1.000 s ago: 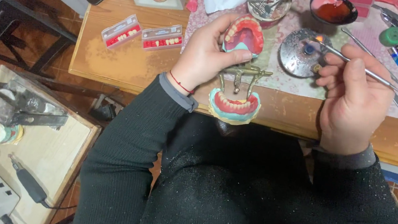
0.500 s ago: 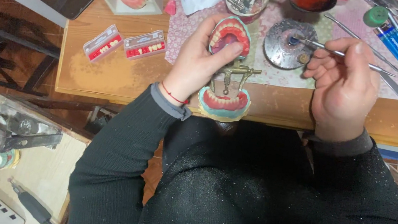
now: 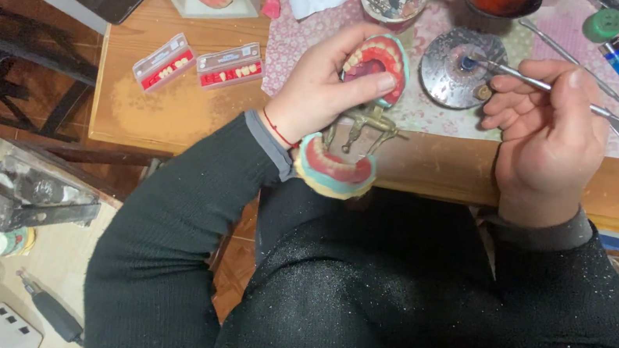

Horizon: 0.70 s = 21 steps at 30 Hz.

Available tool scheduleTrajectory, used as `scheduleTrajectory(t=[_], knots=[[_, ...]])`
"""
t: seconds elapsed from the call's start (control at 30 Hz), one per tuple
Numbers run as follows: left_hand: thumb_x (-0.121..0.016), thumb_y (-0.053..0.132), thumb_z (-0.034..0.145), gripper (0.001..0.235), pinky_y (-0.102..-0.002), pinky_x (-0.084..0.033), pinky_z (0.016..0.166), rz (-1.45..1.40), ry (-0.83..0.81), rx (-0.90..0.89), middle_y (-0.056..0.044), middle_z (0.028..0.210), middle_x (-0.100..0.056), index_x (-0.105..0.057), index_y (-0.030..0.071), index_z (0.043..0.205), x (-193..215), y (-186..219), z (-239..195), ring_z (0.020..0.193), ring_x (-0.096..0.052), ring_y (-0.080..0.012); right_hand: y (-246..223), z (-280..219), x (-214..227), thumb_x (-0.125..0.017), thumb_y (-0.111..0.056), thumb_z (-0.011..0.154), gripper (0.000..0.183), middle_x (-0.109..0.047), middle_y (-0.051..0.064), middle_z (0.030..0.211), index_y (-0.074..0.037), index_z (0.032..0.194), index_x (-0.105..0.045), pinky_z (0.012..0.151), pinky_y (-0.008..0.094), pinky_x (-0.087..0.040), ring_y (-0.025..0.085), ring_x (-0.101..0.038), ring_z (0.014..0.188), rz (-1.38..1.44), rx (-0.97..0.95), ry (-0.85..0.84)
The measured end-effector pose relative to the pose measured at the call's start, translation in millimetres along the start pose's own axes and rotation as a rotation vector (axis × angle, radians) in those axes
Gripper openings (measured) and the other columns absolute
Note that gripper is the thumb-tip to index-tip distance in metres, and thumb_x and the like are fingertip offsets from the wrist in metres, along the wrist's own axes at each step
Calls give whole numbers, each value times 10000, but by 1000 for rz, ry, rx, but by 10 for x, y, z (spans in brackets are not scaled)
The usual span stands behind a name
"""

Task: Assembling and refining a dental prosthetic using wax and a dental drill.

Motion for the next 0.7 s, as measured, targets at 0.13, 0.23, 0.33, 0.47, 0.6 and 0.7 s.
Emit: scheduleTrajectory(t=[0.13,0.23,0.33,0.47,0.6,0.7], knots=[[-747,201,1019,437,-281,-571,1016,-8,-91,-12,-16,1189,-687,-572,26,1380,50,-44,31,1109,-663,-101,-54,-13,-57,-377,-198,1208,358,-694,273,1053,103,1246,-568,753,347,-582,263,-675,820,-19,9,5],[-753,190,1028,467,-269,-530,1053,-95,-157,0,0,1223,-636,-537,27,1408,73,-87,28,1155,-608,-83,-84,-53,-115,-378,-171,1215,345,-661,270,1029,121,1228,-561,724,351,-537,265,-624,778,-57,-18,52],[-754,172,1026,460,-272,-518,1091,-135,-209,40,-1,1249,-628,-544,22,1408,99,-93,21,1187,-596,-82,-184,-125,-411,-387,-179,1167,351,-712,256,1040,86,1267,-594,755,359,-595,268,-699,805,-69,71,20],[-761,152,1034,455,-285,-518,1111,-134,-263,23,-8,1241,-631,-551,16,1414,110,-132,30,1185,-601,-86,81,-288,-604,-500,17,1078,120,-700,232,1020,41,1171,-572,935,445,-637,295,-732,896,79,-60,-21],[-764,155,1024,480,-280,-524,1098,-238,-270,82,-6,1259,-637,-537,19,1425,117,-153,23,1197,-607,-87,203,-331,-788,-606,53,1104,136,-685,191,937,-19,1072,-495,980,418,-604,223,-665,819,220,72,-192],[-761,157,1033,478,-277,-527,1099,-187,-290,62,-6,1268,-640,-537,20,1433,120,-131,32,1203,-610,-86,213,-326,-798,-609,62,1102,177,-656,162,892,-22,1051,-462,984,426,-608,192,-630,800,220,69,-193]])
Point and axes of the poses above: each hand's wrist, its own z-axis towards the middle knuckle, its own x-axis out of the back of the hand, y = z × x, the point moved 4 cm from there along z, towards the middle knuckle
